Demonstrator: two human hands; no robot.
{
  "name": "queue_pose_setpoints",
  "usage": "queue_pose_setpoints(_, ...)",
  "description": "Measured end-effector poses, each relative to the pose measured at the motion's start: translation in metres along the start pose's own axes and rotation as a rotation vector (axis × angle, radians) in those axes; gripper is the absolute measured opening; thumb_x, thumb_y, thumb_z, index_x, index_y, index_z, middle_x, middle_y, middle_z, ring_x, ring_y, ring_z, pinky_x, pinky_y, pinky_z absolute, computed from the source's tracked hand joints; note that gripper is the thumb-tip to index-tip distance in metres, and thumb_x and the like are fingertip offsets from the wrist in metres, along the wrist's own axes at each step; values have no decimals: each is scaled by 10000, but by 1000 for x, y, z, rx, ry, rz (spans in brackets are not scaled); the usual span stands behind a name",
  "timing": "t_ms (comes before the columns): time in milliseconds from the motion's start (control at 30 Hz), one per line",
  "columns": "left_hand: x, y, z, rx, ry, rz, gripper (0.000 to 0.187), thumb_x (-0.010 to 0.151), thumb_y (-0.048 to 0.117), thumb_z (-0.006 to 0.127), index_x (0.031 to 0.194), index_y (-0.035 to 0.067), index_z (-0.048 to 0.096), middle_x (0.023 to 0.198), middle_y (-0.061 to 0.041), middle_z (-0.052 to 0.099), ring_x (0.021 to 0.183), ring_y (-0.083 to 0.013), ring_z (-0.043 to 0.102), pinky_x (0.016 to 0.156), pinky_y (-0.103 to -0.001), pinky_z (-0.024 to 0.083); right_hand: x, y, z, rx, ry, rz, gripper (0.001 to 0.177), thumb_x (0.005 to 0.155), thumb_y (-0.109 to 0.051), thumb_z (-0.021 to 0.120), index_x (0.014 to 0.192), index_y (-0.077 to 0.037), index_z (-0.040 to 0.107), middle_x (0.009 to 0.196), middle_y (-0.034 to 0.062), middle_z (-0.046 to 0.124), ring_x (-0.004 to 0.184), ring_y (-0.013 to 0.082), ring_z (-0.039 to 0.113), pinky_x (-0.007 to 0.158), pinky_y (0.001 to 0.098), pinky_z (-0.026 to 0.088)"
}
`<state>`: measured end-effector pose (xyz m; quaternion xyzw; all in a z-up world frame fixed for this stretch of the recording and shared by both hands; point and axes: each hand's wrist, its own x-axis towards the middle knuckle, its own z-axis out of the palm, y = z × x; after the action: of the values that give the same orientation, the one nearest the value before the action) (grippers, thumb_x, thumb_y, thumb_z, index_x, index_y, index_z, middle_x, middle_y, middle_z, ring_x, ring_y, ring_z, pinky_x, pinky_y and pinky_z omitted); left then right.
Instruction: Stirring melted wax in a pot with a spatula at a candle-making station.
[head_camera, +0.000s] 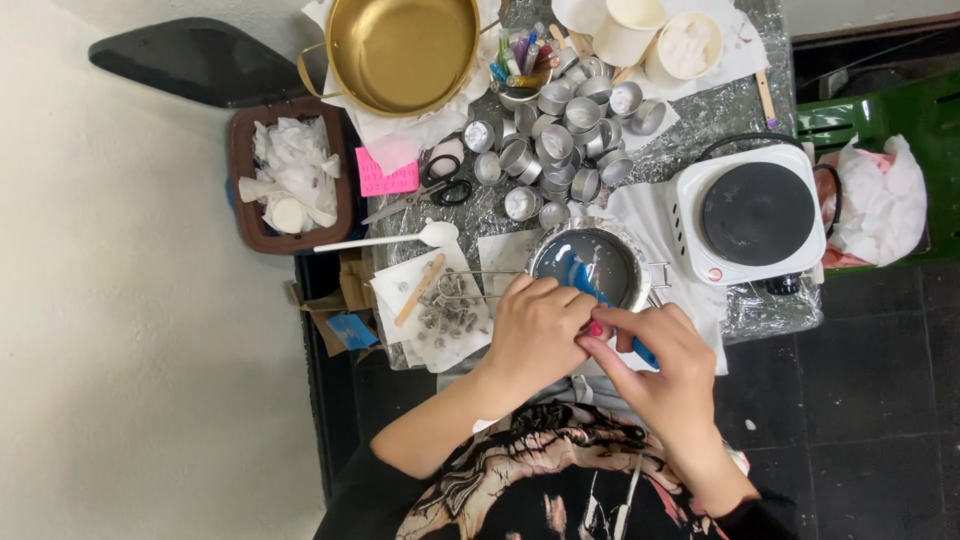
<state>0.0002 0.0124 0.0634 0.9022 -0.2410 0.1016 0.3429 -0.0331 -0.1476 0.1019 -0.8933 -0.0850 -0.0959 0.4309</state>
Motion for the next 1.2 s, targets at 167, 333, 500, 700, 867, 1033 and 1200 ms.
queue_pose_setpoints(167,-3,-2,7,37,-10,15,142,796,219,785,797,127,677,757,-2,670,766,-206,628,780,-373,445,-7,14,8,-41,42,7,256,796,-91,874,1010,-82,734,788,43,665,704,177,599,640,298,471)
queue_pose_setpoints(333,-12,3,3,-143,45,91,290,835,245,775,1052,65,705,938,-16,697,842,-186,625,799,-345,434,-9,24,9,-57,114,-18,230,845,-86,857,982,-25,682,875,76,689,746,200,669,652,307,507)
queue_pose_setpoints(500,-32,-2,35,23,182,59,304,867,303,829,1023,82,690,856,5,660,791,-182,581,753,-354,404,-1,11,9,-65,137,-95,209,865,-80,847,1000,-41,694,876,75,699,734,203,679,644,302,501)
queue_pose_setpoints(700,-26,8,19,172,160,97,278,904,308,781,1051,74,748,768,1,593,739,-194,547,714,-354,384,-11,0,1,-43,264,20,155,880,-37,811,1002,-20,716,869,71,738,559,96,538,528,231,382)
queue_pose_setpoints(867,-37,-20,28,236,238,-20,205,965,303,763,987,106,712,803,18,643,759,-138,556,740,-337,383,-22,40,-13,131,354,126,117,1021,-19,725,1077,11,627,973,63,757,614,23,585,556,152,410)
queue_pose_setpoints(1033,-25,-38,-14,136,234,-178,129,929,270,771,967,161,715,821,44,715,751,-141,589,783,-343,368,-45,82,-8,167,263,224,100,1056,3,692,1093,19,601,998,68,757,719,42,650,667,155,493)
queue_pose_setpoints(1200,-18,-37,-42,62,172,-210,75,938,184,753,972,148,696,856,39,723,771,-165,635,834,-351,368,-68,96,-2,11,151,186,179,966,55,674,1103,-40,738,1009,76,717,730,71,657,658,213,517)
